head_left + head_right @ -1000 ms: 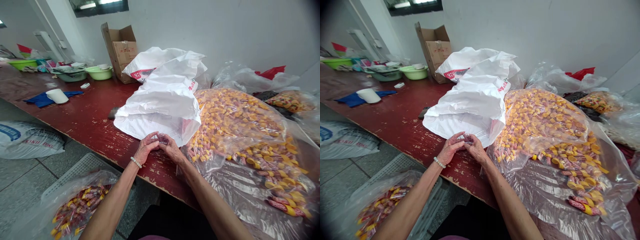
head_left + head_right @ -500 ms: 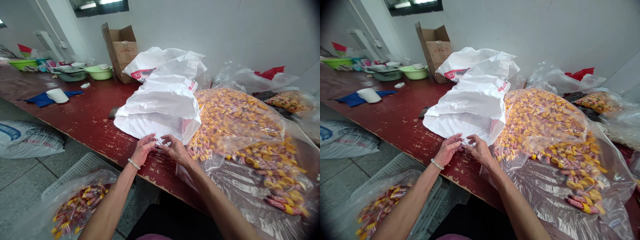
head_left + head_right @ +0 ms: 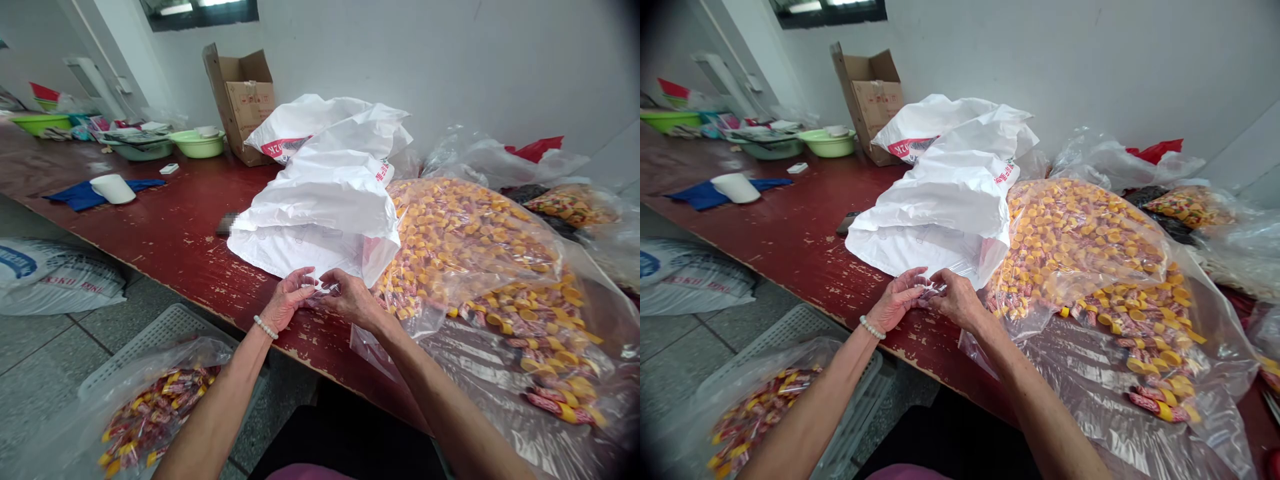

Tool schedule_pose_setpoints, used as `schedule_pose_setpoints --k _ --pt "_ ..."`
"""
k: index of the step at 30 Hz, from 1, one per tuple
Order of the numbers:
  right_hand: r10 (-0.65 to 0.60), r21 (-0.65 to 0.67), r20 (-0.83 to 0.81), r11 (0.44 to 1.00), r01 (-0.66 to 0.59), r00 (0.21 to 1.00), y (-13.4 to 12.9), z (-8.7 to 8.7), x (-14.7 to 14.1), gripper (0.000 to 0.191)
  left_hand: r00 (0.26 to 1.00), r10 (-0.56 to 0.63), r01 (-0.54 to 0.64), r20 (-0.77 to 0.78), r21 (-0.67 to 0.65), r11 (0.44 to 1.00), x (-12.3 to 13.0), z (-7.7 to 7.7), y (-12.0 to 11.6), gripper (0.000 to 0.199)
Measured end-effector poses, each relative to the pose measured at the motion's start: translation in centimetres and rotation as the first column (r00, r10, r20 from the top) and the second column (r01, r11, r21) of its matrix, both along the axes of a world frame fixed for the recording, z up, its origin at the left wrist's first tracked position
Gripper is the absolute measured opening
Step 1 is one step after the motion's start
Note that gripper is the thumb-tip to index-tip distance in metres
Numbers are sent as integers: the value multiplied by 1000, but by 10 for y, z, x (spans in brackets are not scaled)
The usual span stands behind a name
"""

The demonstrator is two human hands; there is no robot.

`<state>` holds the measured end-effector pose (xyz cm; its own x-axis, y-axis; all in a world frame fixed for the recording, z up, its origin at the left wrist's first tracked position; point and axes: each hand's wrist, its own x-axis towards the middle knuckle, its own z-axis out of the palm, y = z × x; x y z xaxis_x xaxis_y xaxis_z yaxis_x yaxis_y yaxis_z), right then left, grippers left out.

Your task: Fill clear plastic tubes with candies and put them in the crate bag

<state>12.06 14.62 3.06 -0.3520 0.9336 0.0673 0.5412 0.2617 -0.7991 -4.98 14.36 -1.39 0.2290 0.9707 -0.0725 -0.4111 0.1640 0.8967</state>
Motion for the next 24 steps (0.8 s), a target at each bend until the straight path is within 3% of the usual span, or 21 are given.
schedule_pose_setpoints --k 3,8,13,17,19,24 --pt "-15 45 -30 999 16 999 -2 0 -2 27 998 -50 52 -28 49 997 4 -1 -2 52" --pt "-11 73 -102 997 18 995 -4 -5 -4 38 992 -123 123 -10 70 990 10 -7 -5 57" --pt "16 -19 -239 1000 -21 971 -7 -11 -3 29 991 -135 134 12 45 990 11 -10 -7 61" --pt "-51 -147 -386 989 -7 921 -10 -16 -3 25 997 -76 77 -19 80 994 13 -11 -8 64" --pt "-134 -235 -484 972 19 865 -10 -19 -3 30 998 -31 35 -46 73 997 14 -13 -9 61" --pt "-334 -464 -759 880 -104 558 -9 -24 -3 46 995 23 -15 -102 83 996 15 -16 -12 49"
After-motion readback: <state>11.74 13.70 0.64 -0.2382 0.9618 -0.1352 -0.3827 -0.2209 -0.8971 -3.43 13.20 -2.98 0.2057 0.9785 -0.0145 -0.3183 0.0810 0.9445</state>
